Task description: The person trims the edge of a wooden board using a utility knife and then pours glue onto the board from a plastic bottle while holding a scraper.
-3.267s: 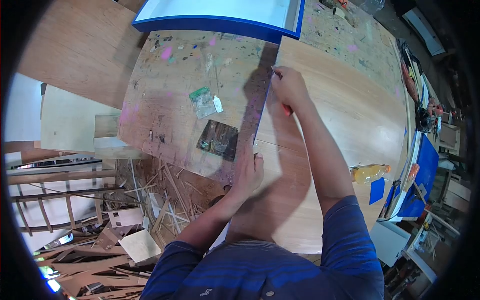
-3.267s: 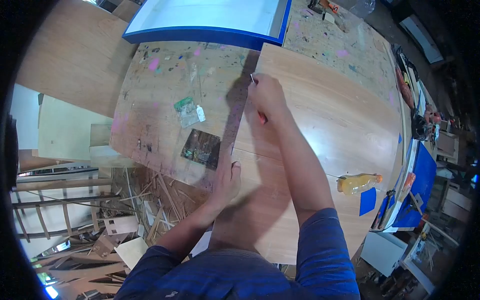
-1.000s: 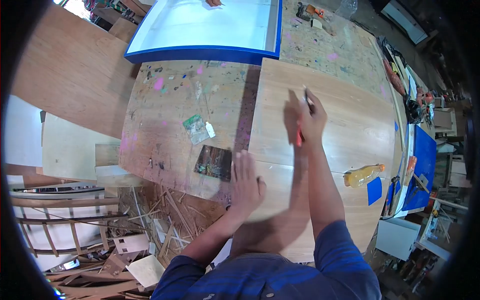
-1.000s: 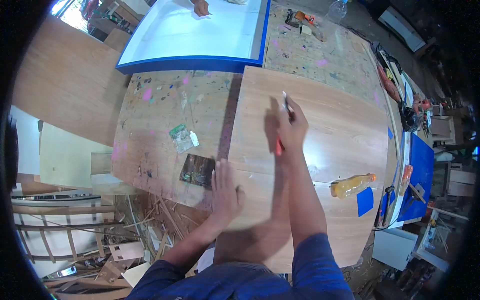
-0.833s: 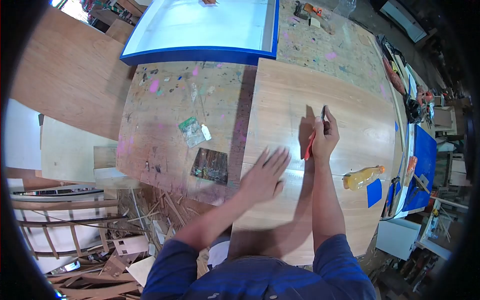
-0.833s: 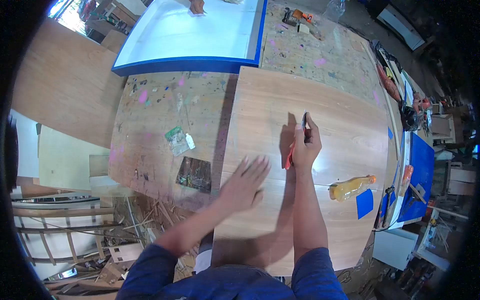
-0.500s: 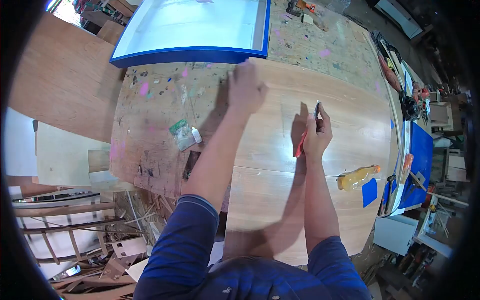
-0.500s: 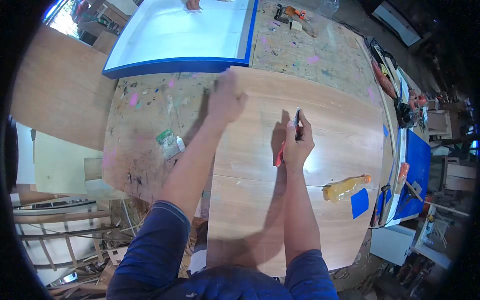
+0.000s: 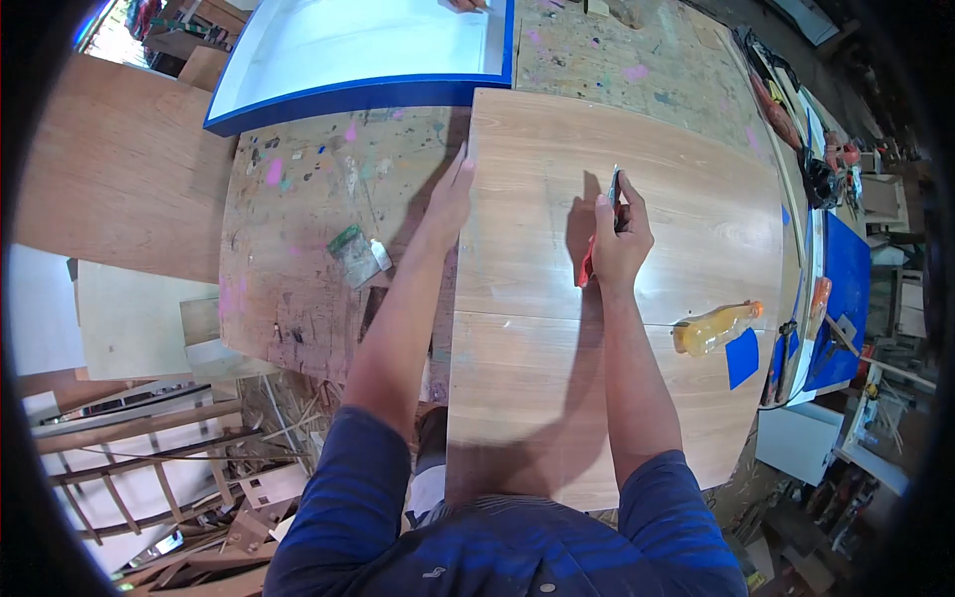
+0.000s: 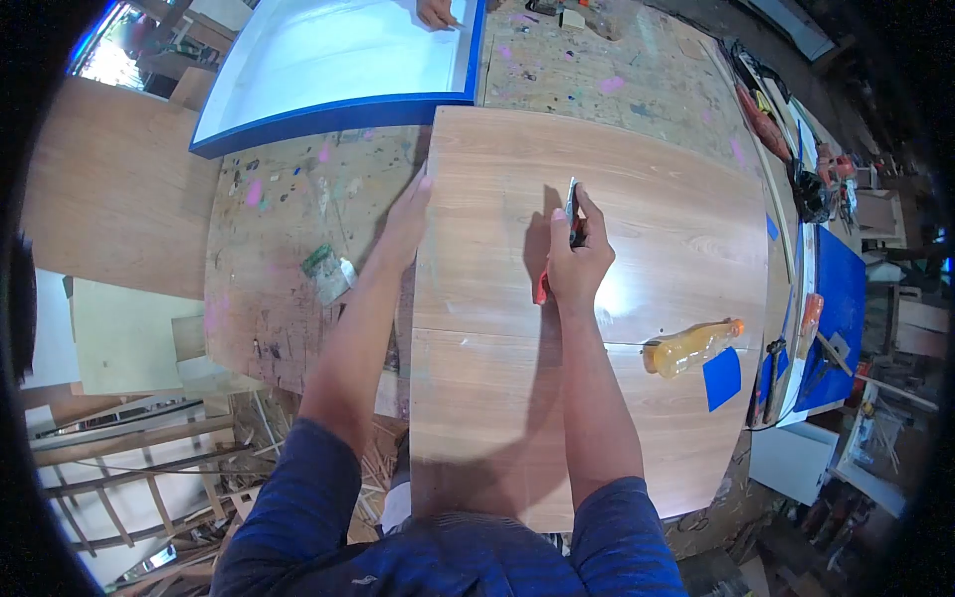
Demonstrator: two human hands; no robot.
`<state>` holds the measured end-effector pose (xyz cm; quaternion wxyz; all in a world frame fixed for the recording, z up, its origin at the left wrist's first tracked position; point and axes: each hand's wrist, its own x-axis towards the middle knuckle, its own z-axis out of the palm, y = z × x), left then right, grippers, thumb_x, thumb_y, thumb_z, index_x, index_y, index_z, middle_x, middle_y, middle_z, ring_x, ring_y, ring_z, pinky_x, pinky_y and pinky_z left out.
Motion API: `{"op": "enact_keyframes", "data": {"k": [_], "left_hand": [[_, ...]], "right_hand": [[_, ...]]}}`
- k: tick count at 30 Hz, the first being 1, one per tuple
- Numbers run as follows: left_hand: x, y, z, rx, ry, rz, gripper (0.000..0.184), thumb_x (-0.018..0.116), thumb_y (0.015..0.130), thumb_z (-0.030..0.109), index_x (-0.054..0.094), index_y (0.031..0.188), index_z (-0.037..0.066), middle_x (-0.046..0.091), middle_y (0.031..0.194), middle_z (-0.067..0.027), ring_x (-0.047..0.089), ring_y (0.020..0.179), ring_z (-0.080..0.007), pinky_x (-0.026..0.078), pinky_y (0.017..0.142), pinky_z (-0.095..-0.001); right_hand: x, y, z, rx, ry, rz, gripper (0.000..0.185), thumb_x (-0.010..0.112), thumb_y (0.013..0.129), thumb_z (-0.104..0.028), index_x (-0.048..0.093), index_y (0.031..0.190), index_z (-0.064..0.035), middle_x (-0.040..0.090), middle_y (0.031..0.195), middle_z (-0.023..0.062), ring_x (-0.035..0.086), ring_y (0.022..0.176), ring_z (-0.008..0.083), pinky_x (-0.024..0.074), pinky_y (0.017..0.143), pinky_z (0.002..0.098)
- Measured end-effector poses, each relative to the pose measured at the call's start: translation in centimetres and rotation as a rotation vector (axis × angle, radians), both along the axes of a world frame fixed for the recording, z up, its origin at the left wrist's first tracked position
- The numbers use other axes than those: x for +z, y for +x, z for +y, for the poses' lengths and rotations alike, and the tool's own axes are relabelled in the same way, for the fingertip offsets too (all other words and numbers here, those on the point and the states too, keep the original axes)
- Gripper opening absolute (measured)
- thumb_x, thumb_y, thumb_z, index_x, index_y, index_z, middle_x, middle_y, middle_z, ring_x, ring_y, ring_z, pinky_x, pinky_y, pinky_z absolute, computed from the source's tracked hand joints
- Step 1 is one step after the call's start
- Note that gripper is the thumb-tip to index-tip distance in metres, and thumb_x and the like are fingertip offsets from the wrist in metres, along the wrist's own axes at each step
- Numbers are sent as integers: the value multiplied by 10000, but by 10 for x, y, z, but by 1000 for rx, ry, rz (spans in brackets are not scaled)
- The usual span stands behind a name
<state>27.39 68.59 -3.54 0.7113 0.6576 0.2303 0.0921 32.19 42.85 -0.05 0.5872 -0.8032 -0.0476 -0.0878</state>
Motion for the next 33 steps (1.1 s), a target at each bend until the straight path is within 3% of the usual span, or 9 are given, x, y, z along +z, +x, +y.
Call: {"op": "enact_keyframes", "data": {"k": [2,5,8,11,14,15,16,18,33], "left_hand": [[5,-44,-16,-38,170,-27,551,506,1154,238,446,1638,-20,530,1658,-197,435,1591,-305,305,1310,-398],[21,-96,-54,-33,862,17,627,545,1111,239,402,1670,-7,468,1701,-214,382,1623,-352,284,1335,-473],[42,-96,-103,-631,1156,-145,704,613,1059,262,394,1663,-26,413,1720,-251,349,1622,-420,235,1357,-499],[45,-90,-97,-402,1125,43,757,616,1062,305,337,1691,-10,351,1760,-239,343,1626,-426,221,1349,-570],[26,-92,-78,-85,1392,177,774,617,1063,328,325,1693,-12,343,1756,-256,346,1611,-466,237,1334,-599],[23,-90,-80,-14,1231,182,783,616,1067,340,316,1693,-22,345,1742,-280,364,1586,-503,274,1312,-620],[24,-87,-81,-13,1210,184,783,605,1071,346,312,1689,-35,344,1737,-290,367,1585,-499,283,1309,-619],[29,-86,-80,-21,1169,200,785,583,1080,359,304,1682,-60,341,1727,-311,373,1584,-491,302,1302,-615],[28,-86,-79,-3,1135,147,766,620,1066,314,330,1677,-47,381,1693,-336,451,1523,-501,417,1223,-563]], "right_hand": [[-3,1,-1,-9,8,-15,468,760,1027,-169,693,1467,-25,711,876,9,559,737,56,474,673,238],[-12,3,-3,-20,46,-26,478,769,1018,-182,696,1462,-23,721,882,20,570,744,64,487,685,247],[-7,2,-3,6,49,18,482,777,1006,-200,706,1450,-27,757,919,59,625,772,87,528,727,270],[-8,5,-8,100,-31,3,468,778,996,-224,726,1423,-41,808,1005,143,732,842,163,583,801,322],[16,-10,-21,316,-269,99,451,756,993,-255,742,1399,-60,807,1073,240,803,938,313,616,881,395],[29,-30,-27,393,-366,238,446,741,993,-265,745,1393,-67,793,1086,269,807,973,379,623,903,427],[21,-51,-37,457,-417,90,433,703,1003,-253,740,1398,-80,783,1053,275,785,977,433,630,902,477],[24,-90,-41,543,-486,111,393,679,1008,-226,747,1366,-77,784,1056,268,774,975,451,627,901,513],[36,-34,12,522,-485,163,354,648,1024,-194,745,1327,-38,776,1094,269,747,1030,475,605,954,516]]}}
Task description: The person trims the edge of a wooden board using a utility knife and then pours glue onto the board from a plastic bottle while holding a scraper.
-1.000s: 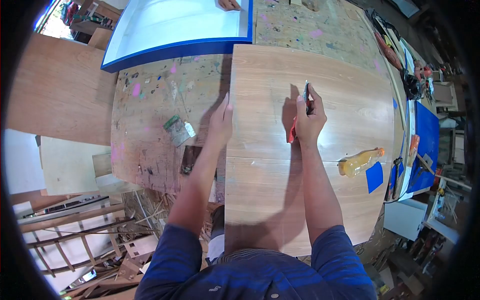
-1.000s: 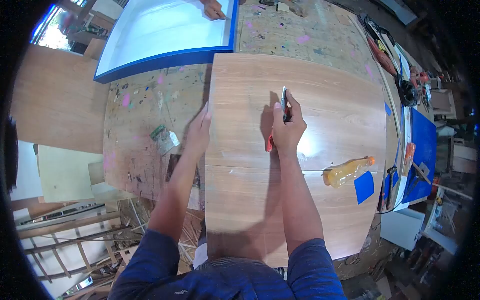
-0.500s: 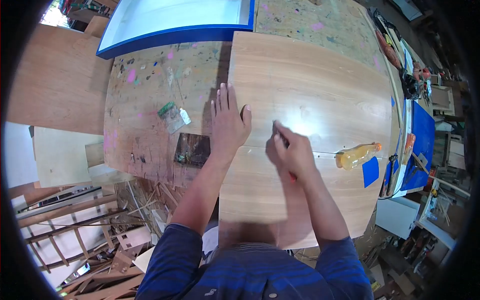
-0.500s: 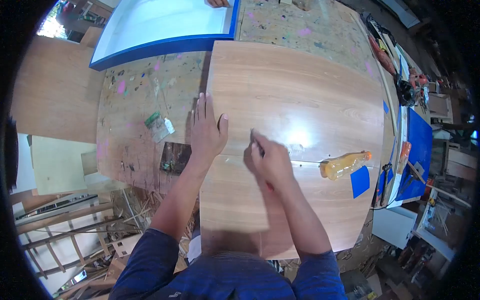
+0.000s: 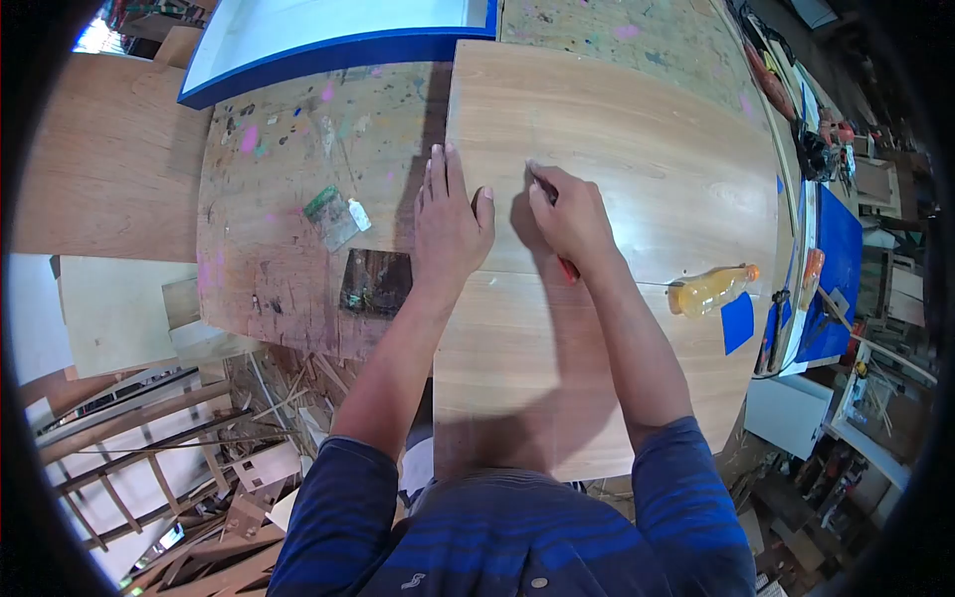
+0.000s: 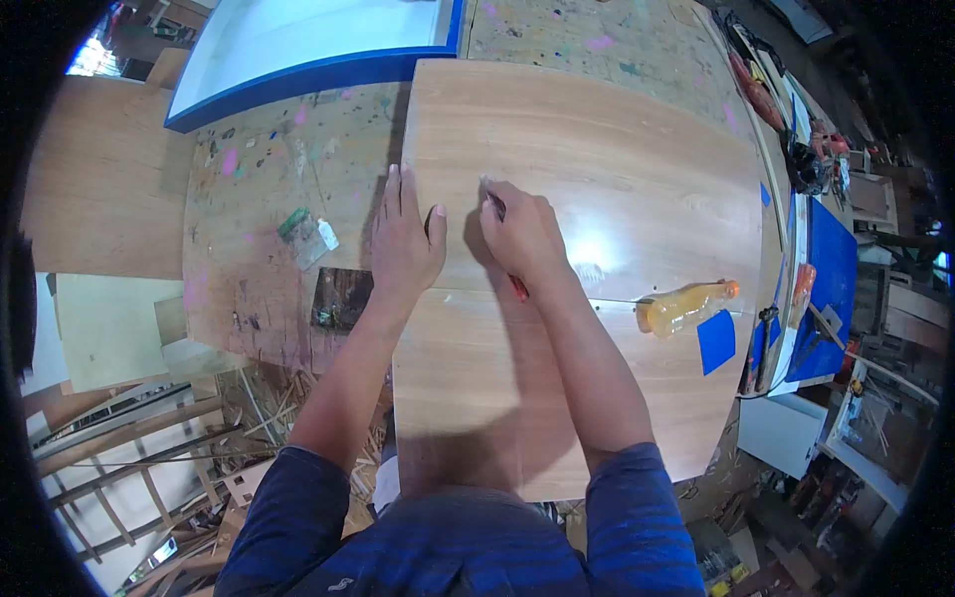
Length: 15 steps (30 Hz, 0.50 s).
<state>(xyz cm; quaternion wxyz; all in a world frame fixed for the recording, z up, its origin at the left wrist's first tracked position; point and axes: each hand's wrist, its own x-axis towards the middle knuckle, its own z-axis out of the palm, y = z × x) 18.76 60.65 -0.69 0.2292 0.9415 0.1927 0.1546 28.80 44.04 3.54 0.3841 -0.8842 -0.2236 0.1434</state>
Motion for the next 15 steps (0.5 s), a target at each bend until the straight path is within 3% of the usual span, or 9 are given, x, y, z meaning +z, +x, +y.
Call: {"op": "enact_keyframes", "data": {"k": [6,10,15], "left_hand": [[1,1,0,-1,29,29,764,615,1072,298,315,1681,-51,362,1699,-342,452,1520,-506,433,1210,-565],[3,1,-2,-10,-10,14,772,614,1071,300,307,1682,-57,359,1700,-346,452,1522,-505,435,1213,-565],[2,2,0,-14,32,37,775,599,1076,312,298,1678,-73,358,1699,-345,452,1529,-489,437,1214,-572]], "right_hand": [[-5,-18,-22,-28,-6,1,356,617,1033,-232,761,1295,-40,775,1078,269,745,989,488,602,916,535],[6,23,16,-18,-78,-15,343,635,1011,-217,766,1276,-42,771,1081,274,741,994,495,603,928,538],[-7,4,0,-27,28,-111,302,616,1014,-191,768,1223,-33,766,1055,277,735,988,489,591,906,551]]}}
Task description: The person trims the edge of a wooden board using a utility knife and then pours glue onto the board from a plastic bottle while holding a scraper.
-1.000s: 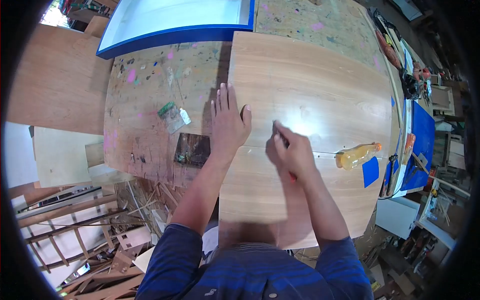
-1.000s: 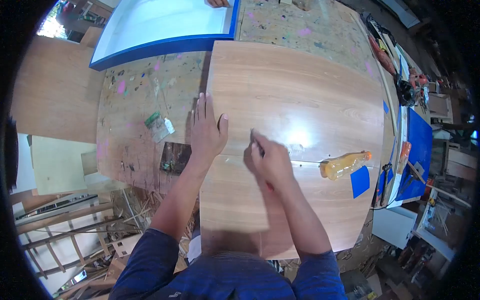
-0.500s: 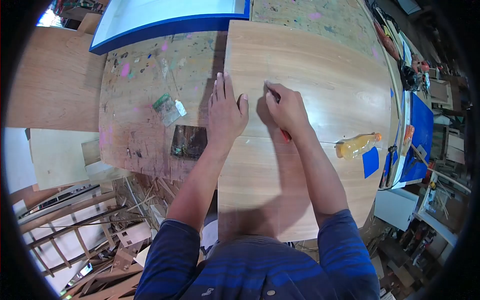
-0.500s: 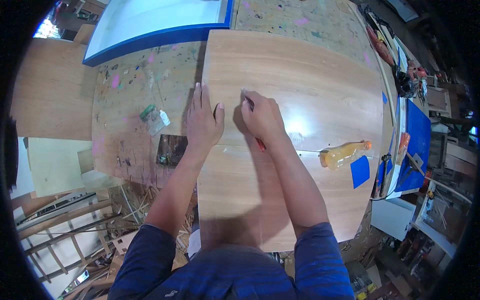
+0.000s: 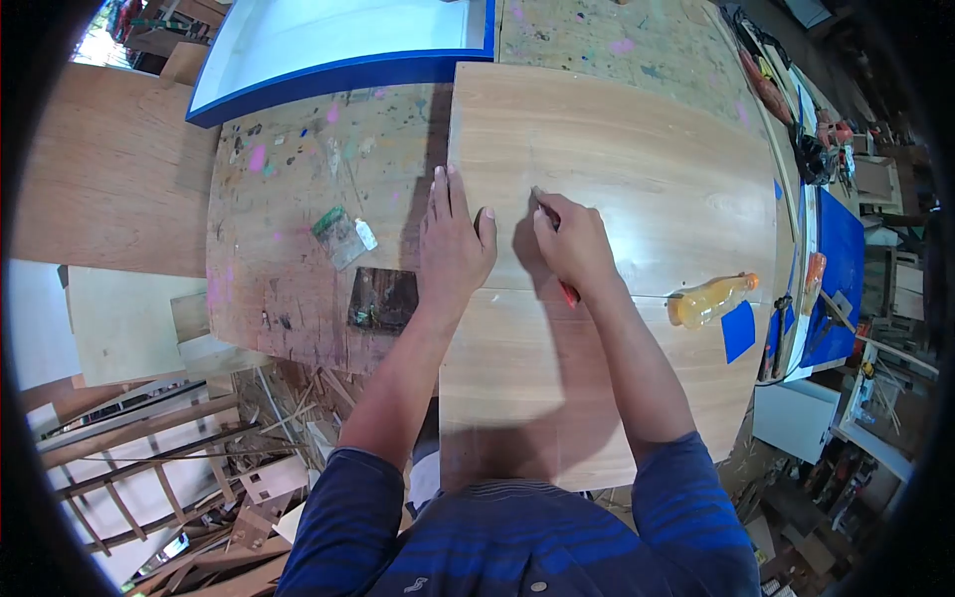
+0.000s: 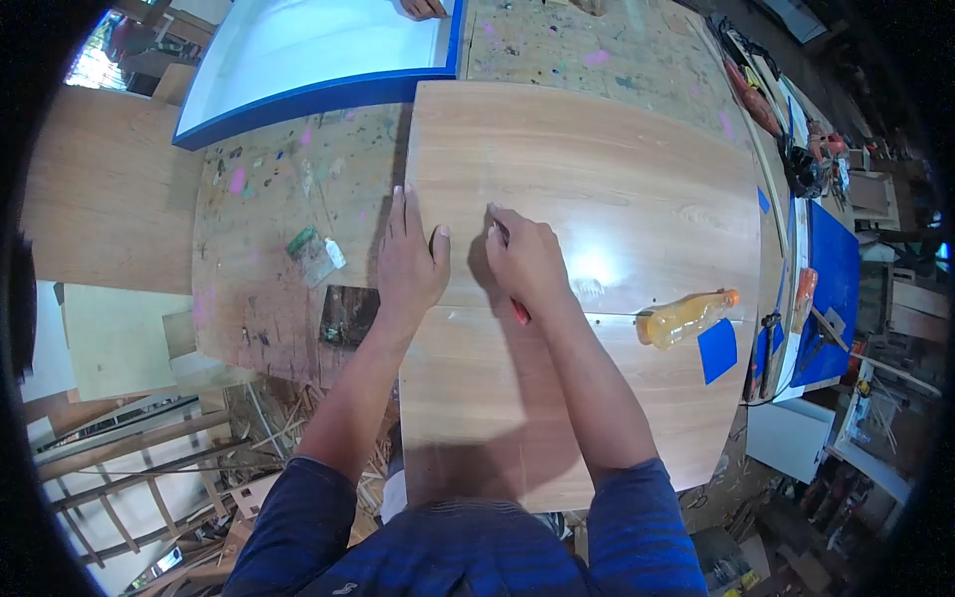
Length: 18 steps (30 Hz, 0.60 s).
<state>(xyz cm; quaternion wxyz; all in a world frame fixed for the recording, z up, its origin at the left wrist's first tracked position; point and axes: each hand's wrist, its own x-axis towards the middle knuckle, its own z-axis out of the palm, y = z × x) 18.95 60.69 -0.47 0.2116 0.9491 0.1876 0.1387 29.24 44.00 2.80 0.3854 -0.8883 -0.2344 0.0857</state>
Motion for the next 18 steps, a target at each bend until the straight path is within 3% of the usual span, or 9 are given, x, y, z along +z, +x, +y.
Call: {"op": "enact_keyframes", "data": {"k": [5,12,15,18], "left_hand": [[1,-2,-1,2,-35,15,782,597,1078,312,286,1682,-73,356,1697,-340,450,1530,-486,442,1213,-566],[0,0,0,2,-32,-30,787,625,1060,297,299,1684,-55,352,1703,-344,458,1507,-520,438,1210,-561],[4,-1,-2,2,-52,8,784,592,1082,313,275,1684,-78,345,1705,-338,440,1537,-480,440,1223,-548],[7,-1,-1,-3,-38,28,780,592,1082,304,276,1681,-81,349,1701,-341,439,1537,-478,438,1225,-544]], "right_hand": [[6,41,29,27,-44,55,291,608,1009,-195,768,1182,-23,764,1052,274,730,1001,488,579,912,568],[0,14,9,-4,-3,13,252,590,1010,-199,767,1085,-36,764,1015,263,732,975,495,585,894,563],[3,51,37,14,-25,56,248,609,1006,-215,774,1106,-58,771,1022,253,734,983,492,589,914,564],[-3,22,19,13,56,-69,239,614,1001,-210,779,1064,-50,768,999,259,734,964,495,594,891,560]]}}
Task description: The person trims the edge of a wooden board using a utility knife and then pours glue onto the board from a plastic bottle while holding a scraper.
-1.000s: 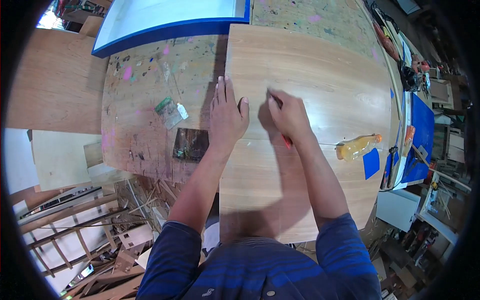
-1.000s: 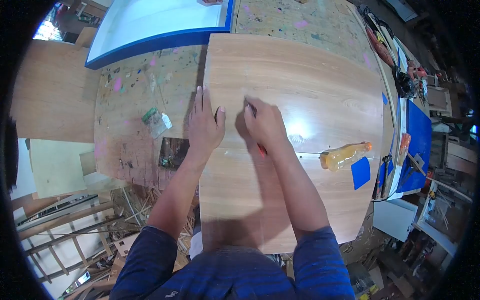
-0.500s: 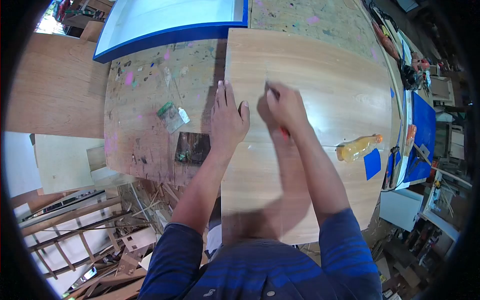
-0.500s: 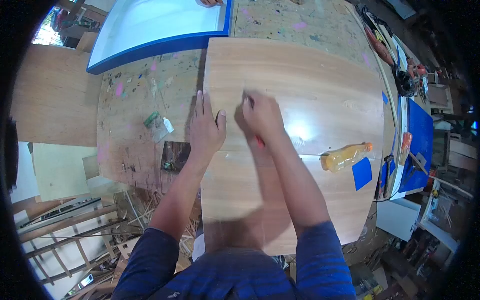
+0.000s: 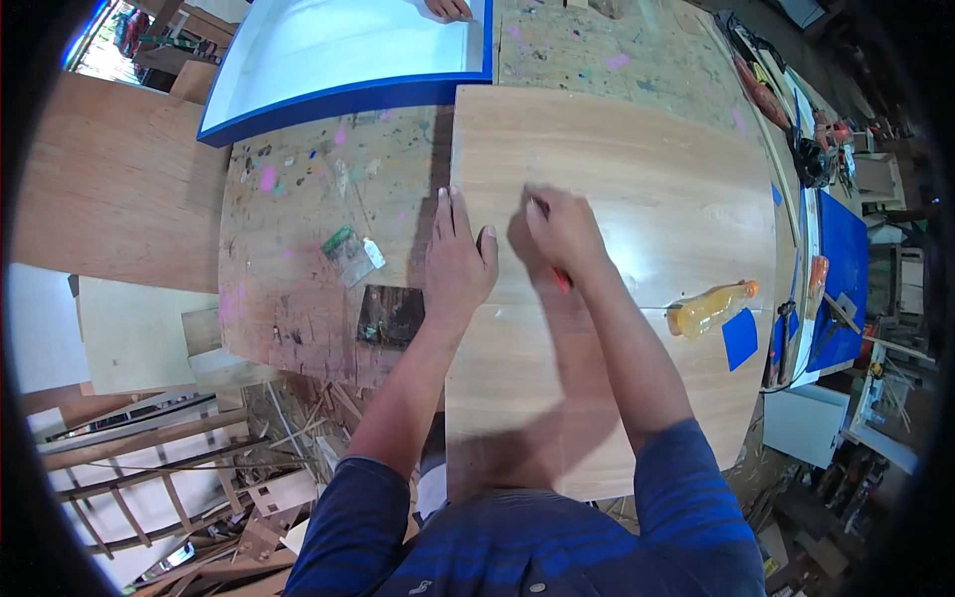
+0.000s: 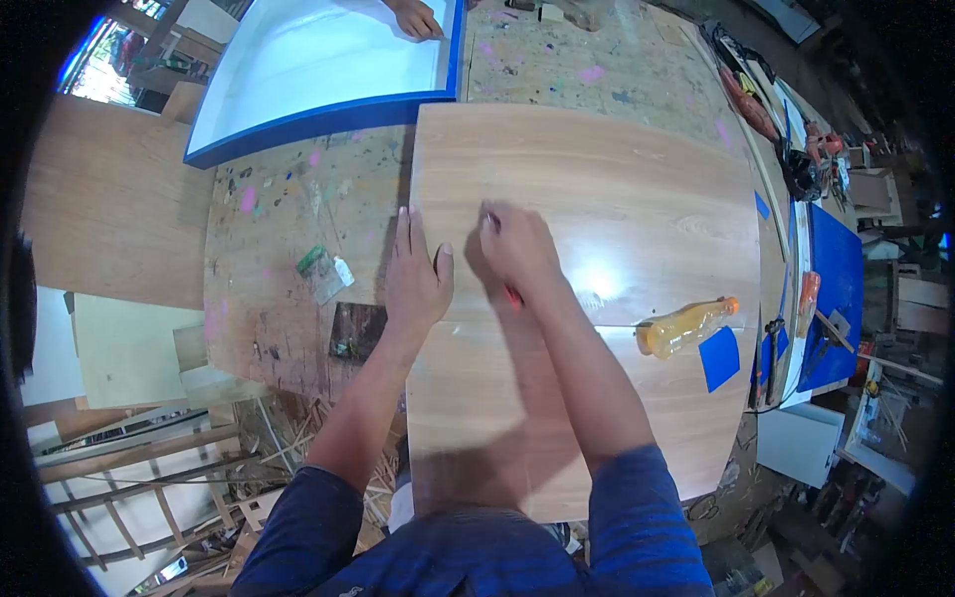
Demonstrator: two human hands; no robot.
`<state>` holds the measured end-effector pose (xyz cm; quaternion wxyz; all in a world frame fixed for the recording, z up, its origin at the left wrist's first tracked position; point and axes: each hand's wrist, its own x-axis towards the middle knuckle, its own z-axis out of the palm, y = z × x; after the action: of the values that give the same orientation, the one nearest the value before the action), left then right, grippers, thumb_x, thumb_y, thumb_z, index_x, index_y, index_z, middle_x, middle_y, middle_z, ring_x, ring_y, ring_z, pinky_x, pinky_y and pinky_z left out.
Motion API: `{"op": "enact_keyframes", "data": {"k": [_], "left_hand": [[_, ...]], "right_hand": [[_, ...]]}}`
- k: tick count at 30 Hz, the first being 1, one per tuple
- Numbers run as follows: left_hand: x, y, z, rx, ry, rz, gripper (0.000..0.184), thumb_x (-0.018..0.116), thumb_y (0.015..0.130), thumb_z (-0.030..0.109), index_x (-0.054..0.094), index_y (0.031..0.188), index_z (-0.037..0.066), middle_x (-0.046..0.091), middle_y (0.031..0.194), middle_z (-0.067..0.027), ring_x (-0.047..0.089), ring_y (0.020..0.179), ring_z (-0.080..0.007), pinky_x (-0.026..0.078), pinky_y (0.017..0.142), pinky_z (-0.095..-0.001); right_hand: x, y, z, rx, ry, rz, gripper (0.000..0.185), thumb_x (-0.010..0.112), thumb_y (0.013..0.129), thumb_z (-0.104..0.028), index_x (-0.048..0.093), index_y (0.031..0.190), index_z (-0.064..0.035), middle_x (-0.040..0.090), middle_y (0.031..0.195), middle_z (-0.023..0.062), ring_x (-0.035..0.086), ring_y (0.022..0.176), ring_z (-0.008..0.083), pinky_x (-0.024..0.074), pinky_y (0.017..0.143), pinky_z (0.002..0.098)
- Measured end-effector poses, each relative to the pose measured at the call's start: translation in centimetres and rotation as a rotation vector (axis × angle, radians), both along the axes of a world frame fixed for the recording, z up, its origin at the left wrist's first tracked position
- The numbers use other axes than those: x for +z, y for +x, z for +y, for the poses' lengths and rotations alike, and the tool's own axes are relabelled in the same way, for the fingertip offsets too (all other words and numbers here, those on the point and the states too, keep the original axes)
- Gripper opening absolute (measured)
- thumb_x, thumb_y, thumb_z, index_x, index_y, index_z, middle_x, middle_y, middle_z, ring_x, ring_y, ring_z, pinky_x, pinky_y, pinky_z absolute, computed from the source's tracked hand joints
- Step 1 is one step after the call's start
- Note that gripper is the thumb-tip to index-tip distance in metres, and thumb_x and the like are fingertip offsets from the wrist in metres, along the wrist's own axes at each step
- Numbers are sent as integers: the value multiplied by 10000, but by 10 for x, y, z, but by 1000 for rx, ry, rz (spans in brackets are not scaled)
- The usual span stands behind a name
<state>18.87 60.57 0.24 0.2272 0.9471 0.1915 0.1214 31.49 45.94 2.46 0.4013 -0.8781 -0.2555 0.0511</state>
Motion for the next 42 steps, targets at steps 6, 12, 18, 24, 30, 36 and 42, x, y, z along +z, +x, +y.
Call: {"op": "enact_keyframes", "data": {"k": [6,12,18,24,30,36,42], "left_hand": [[-2,-1,-1,-7,-15,-33,785,605,1074,286,271,1681,-83,355,1688,-358,434,1537,-485,435,1231,-548],[-1,2,0,-7,23,-20,788,609,1071,284,268,1678,-85,357,1680,-369,448,1520,-508,451,1212,-552],[-2,0,0,-17,4,-31,783,608,1072,287,275,1674,-85,347,1684,-374,449,1515,-521,454,1207,-548],[-2,1,-1,8,-51,-31,774,609,1071,278,287,1684,-68,353,1693,-359,441,1516,-528,419,1225,-560],[-2,1,0,-4,30,-13,783,599,1074,296,276,1682,-78,367,1679,-360,471,1498,-515,455,1203,-554],[-3,0,1,-7,23,-39,775,592,1078,307,289,1679,-78,366,1682,-356,480,1494,-505,457,1200,-553],[-3,0,1,-8,6,-33,775,591,1079,309,290,1675,-86,348,1693,-354,473,1495,-510,444,1211,-559]], "right_hand": [[6,42,22,11,-117,116,277,600,999,-207,787,1158,-80,774,1077,249,736,1034,477,587,953,555],[-17,19,7,-78,-24,7,257,575,998,-207,791,1036,-75,756,1009,288,728,984,501,579,920,580],[1,45,25,-21,-46,68,256,569,1006,-200,788,1043,-71,761,1031,266,728,989,496,576,906,571],[3,48,22,-36,-47,66,260,581,997,-201,793,1070,-69,770,1040,254,733,986,491,578,925,565],[-5,41,12,-26,-28,10,260,579,987,-181,785,1079,-50,769,1033,259,734,991,491,582,919,559],[-3,48,23,-24,-25,52,263,605,983,-206,789,1102,-59,765,1061,270,727,1017,500,572,938,573],[0,50,28,17,-29,77,279,616,982,-203,798,1144,-67,764,1103,277,728,1058,493,574,976,562]]}}
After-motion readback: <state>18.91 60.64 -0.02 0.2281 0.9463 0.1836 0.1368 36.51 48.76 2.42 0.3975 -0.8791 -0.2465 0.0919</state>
